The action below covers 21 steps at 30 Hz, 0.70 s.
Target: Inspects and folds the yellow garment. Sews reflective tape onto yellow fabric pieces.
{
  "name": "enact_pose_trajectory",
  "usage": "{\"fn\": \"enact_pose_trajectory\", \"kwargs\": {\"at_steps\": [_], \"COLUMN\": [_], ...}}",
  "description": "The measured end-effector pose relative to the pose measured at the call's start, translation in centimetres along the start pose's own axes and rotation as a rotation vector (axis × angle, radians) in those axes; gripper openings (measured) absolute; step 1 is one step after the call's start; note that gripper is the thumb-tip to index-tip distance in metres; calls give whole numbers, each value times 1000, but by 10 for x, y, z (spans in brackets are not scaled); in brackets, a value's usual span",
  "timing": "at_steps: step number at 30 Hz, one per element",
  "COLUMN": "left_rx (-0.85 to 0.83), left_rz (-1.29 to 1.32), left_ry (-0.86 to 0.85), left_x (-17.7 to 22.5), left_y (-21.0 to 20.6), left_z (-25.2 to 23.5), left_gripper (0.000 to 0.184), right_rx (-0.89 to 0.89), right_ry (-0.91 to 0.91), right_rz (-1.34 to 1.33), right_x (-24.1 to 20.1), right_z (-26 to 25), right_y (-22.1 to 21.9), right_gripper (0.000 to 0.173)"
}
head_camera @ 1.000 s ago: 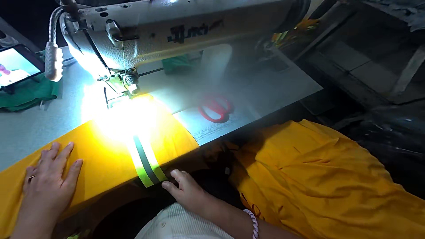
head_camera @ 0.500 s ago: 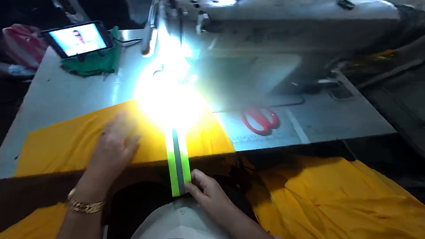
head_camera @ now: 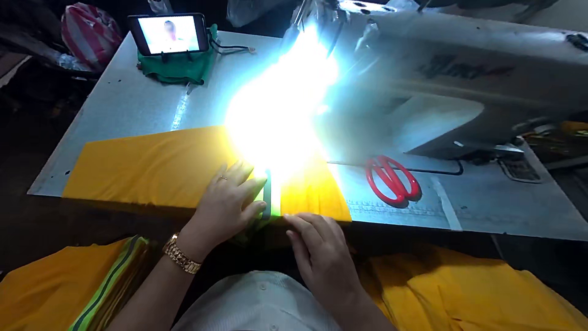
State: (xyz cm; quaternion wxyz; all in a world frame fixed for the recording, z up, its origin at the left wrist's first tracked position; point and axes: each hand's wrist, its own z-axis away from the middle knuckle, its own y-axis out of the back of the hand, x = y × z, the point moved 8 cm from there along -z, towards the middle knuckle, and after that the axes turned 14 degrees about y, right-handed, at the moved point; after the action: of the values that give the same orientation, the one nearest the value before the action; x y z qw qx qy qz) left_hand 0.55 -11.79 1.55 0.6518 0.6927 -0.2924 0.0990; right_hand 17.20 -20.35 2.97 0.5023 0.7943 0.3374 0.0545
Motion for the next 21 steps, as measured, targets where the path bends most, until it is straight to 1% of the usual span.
{"fn": "enact_pose_trajectory", "kwargs": {"at_steps": [3, 5, 6, 8, 9, 11, 14, 17, 21], "left_rx": [6, 22, 31, 39, 43, 76, 142, 191, 207], "left_rz": [-6, -7, -1, -27, -59, -145, -199, -193, -195], "left_ry": [-7, -39, -74, -169, -215, -271, -265, -220, -145], "left_x": [-1, 2, 7, 21, 29, 37, 39, 39, 39], "left_y": [-1, 0, 1, 1, -1, -8, -11, -13, -16], "left_z": [-1, 1, 4, 15, 22, 36, 48, 55, 55], "left_gripper": [46, 43, 39, 24, 21, 26, 31, 30, 28], "right_rx": [-25, -31, -31, -24, -29, -38, -35, -34, -51], "right_ry": [48, 77, 86, 97, 99, 104, 106, 103, 81], "right_rz": [77, 103, 109, 103, 97, 94, 95, 98, 88], "right_x": [5, 5, 5, 7, 8, 8, 8, 8, 11], "right_z": [-7, -5, -4, -2, -1, 1, 2, 3, -3], "right_y": [-6, -11, -12, -11, -11, -11, -10, -11, -12], "right_gripper": [27, 26, 26, 27, 28, 30, 29, 28, 28]}}
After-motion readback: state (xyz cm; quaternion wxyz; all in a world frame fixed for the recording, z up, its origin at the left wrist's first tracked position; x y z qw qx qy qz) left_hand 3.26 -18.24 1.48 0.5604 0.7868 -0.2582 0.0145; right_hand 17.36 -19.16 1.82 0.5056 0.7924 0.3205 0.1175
